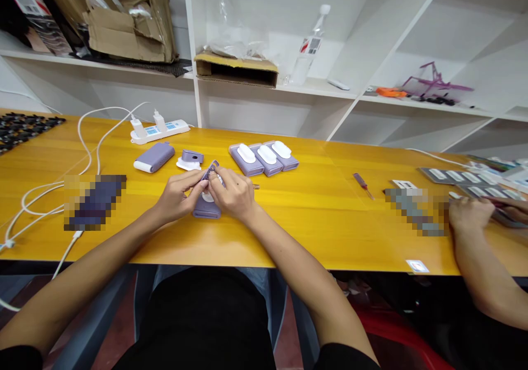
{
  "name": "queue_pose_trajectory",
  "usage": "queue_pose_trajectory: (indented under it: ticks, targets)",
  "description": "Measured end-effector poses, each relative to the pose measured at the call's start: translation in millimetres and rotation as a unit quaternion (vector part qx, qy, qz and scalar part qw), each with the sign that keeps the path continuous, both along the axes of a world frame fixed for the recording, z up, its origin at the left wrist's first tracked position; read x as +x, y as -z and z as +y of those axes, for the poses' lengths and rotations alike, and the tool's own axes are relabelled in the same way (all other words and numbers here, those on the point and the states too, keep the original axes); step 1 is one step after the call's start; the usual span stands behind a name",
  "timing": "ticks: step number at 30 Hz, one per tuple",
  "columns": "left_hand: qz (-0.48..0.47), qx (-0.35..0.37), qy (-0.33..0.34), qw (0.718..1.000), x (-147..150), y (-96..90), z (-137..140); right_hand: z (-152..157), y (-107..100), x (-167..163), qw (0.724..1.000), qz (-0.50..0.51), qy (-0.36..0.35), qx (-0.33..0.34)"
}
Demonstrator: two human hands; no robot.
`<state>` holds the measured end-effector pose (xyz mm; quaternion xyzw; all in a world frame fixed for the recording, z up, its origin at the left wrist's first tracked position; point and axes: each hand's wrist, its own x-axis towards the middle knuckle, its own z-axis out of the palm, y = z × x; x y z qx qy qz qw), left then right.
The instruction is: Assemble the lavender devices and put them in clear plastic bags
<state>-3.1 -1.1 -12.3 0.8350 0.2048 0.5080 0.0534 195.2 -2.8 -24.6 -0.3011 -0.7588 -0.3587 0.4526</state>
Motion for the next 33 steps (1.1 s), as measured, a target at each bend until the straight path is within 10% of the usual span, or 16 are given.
queue_pose_trajectory:
  ticks: [33]
  targets:
    - [-0.057,-0.005,-0.146,0.988,4,0.8,-2,-13,5,-24,0.979,0.132,-0.064,-0.143]
